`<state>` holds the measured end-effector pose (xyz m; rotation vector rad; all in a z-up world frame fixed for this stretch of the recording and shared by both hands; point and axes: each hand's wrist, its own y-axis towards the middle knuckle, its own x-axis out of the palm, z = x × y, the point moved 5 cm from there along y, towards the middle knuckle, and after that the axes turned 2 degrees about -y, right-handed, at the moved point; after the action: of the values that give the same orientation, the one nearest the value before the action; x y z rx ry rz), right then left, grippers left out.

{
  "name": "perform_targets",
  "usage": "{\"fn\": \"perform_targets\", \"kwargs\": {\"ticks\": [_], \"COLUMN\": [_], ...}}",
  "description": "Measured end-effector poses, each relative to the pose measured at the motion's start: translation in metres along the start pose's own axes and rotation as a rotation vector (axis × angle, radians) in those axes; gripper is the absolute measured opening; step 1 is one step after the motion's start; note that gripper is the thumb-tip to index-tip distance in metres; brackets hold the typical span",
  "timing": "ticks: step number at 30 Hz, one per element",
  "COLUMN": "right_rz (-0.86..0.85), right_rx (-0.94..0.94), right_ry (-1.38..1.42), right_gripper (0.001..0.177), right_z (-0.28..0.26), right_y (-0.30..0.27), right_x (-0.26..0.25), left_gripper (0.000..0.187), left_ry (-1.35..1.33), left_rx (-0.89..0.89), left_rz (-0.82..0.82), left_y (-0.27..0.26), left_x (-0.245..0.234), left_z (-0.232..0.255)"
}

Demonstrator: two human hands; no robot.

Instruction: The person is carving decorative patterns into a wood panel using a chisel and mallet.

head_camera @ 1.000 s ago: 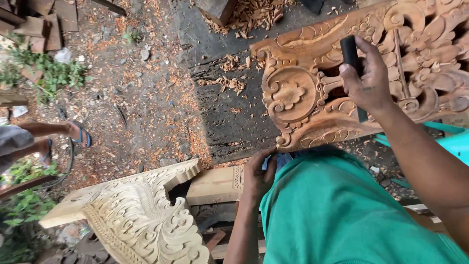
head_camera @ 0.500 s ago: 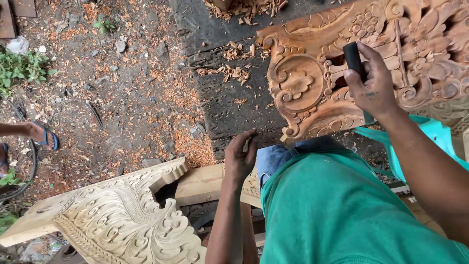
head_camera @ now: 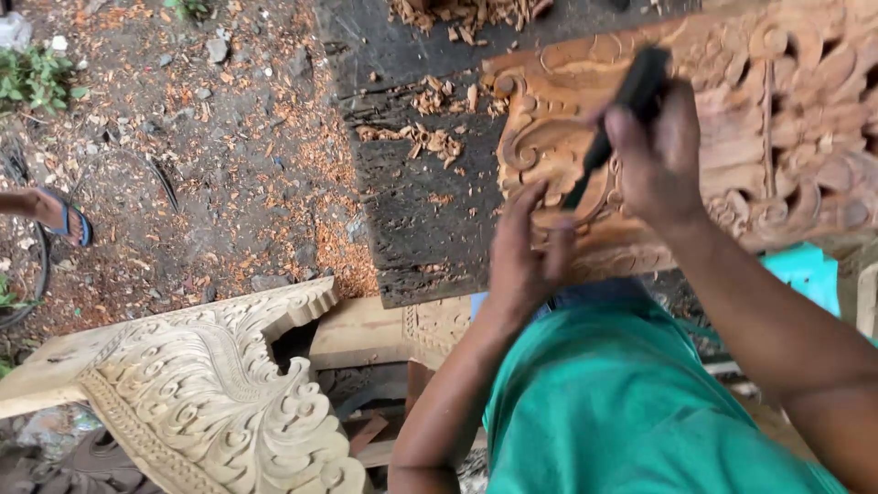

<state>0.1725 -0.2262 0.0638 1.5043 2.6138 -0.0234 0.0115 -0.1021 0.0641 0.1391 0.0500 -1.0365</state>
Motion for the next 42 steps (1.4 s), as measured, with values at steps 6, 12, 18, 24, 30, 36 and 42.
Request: {"fn": "perform_targets", "kwargs": {"ticks": [6, 12, 18, 24, 30, 36, 42], "right_rz": [0.014, -0.258, -0.324, -0.281, -0.248, -0.233, -0.188], "right_rx": [0.073, 0.556, 0.422, 0.426, 0.432, 0.442, 0.526], "right_ry": [-0.176, 0.074, -0.043, -0.063, -0.025, -0.015, -0.106], "right_gripper": [0.031, 0.031, 0.044, 0.038, 0.038, 0.039, 0.044], "right_z": [-0.03, 0.058, 0.056, 0.061, 0.056, 0.051, 0.043], "right_y": [-0.029, -0.051, -0.059, -0.067, -0.066, -0.065, -0.07], "right_x": [-0.049, -0.122, -0.053, -0.042, -0.035, -0.027, -0.032], "left_gripper": [0.041, 0.039, 0.025, 0.027, 0.029, 0.027, 0.025], "left_ry": [0.058, 0.342, 0.355, 0.335, 0.305, 0.233, 0.199], "left_rx": [0.154, 0.477, 0.487, 0.454, 0.451, 0.453, 0.426], "left_rz": [-0.208, -0.558, -0.632, -0.586, -0.54, -0.52, -0.555], "left_y": [0.046, 0.088, 0.106, 0.106, 0.107, 0.112, 0.115], "left_x": [0.07, 0.095, 0.097, 0.097, 0.094, 0.089, 0.086], "left_z": [-0.008, -0.04, -0.063, -0.069, -0.072, -0.069, -0.063]}}
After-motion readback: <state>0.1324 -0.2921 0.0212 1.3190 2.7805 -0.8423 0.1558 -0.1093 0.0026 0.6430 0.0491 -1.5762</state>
